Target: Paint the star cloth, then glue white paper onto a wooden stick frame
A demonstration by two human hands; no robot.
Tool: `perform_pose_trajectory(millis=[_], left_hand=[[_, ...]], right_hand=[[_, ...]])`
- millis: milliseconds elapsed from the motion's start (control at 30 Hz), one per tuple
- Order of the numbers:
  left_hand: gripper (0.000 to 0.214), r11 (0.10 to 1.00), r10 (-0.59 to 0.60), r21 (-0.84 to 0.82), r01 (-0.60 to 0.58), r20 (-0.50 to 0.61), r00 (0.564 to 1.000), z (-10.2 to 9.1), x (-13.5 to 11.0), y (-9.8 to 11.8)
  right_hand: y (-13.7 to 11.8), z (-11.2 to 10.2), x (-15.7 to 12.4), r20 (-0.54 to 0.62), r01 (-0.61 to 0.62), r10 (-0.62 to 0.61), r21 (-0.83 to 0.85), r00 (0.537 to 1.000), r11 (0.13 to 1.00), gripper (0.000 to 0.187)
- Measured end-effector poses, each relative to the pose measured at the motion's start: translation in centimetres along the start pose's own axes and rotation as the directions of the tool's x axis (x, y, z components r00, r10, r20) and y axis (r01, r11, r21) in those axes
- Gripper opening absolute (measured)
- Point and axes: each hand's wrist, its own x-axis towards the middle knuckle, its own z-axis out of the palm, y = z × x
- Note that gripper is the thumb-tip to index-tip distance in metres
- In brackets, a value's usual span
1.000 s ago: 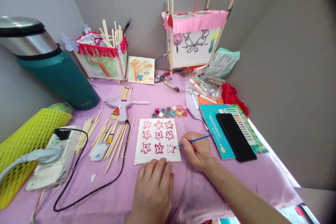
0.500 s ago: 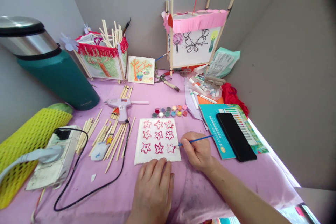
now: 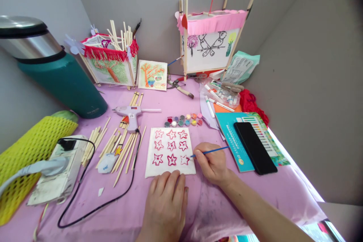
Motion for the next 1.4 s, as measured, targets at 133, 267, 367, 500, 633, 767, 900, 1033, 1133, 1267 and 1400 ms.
perform_pose_trajectory(millis=[133, 267, 367, 500, 633, 767, 900, 1033, 1133, 1267, 1400], left_hand=[[0.020, 1.000, 0.004, -0.002, -0.004, -0.010, 1.000, 0.05, -0.11, -0.01], [0.020, 1.000, -0.002, 0.001, 0.002, -0.012, 1.000, 0.10, -0.13, 0.00], [0.021, 1.000, 0.000, -0.001, 0.000, -0.003, 1.000, 0.04, -0.05, 0.00], [0.020, 1.000, 0.004, -0.003, -0.004, -0.005, 1.000, 0.00, 0.00, -0.01], [0.020, 1.000, 0.002, 0.000, -0.002, -0.005, 1.000, 0.02, 0.00, -0.01], [0.020, 1.000, 0.002, 0.005, -0.002, -0.004, 1.000, -0.01, -0.01, 0.00], [0.020, 1.000, 0.000, 0.004, 0.000, -0.009, 1.000, 0.01, -0.02, 0.01], [0.020, 1.000, -0.004, -0.002, 0.004, -0.010, 1.000, 0.05, 0.02, 0.06], [0.019, 1.000, -0.007, -0.001, 0.007, -0.017, 1.000, 0.02, 0.07, 0.07], [0.020, 1.000, -0.001, -0.004, 0.001, -0.013, 1.000, -0.03, 0.06, 0.02], [0.019, 1.000, -0.004, -0.002, 0.004, -0.011, 1.000, -0.04, 0.05, 0.02]], right_hand=[[-0.02, 0.01, -0.01, 0.003, -0.007, 0.007, -0.001, 1.000, 1.000, 0.022], [0.17, 0.16, -0.14, 0.006, -0.009, 0.009, -0.003, 1.000, 1.000, 0.021], [0.27, 0.23, -0.19, -0.003, -0.004, 0.004, -0.009, 1.000, 1.000, 0.021], [0.30, 0.25, -0.18, -0.015, -0.011, 0.010, -0.029, 1.000, 1.000, 0.021], [0.30, 0.28, -0.19, -0.016, -0.031, 0.030, -0.046, 0.999, 0.998, 0.021], [0.31, 0.30, -0.25, -0.017, -0.034, 0.033, -0.050, 0.999, 0.998, 0.021], [0.34, 0.27, -0.26, -0.014, -0.041, 0.040, -0.053, 0.999, 0.998, 0.022], [0.35, 0.26, -0.23, -0.012, -0.051, 0.050, -0.040, 0.999, 0.998, 0.021], [0.37, 0.26, -0.24, -0.007, -0.058, 0.058, -0.028, 0.998, 0.998, 0.020], [0.33, 0.24, -0.22, -0.011, -0.050, 0.050, -0.041, 0.999, 0.998, 0.020], [0.29, 0.24, -0.16, -0.013, -0.045, 0.045, -0.059, 0.999, 0.997, 0.020]])
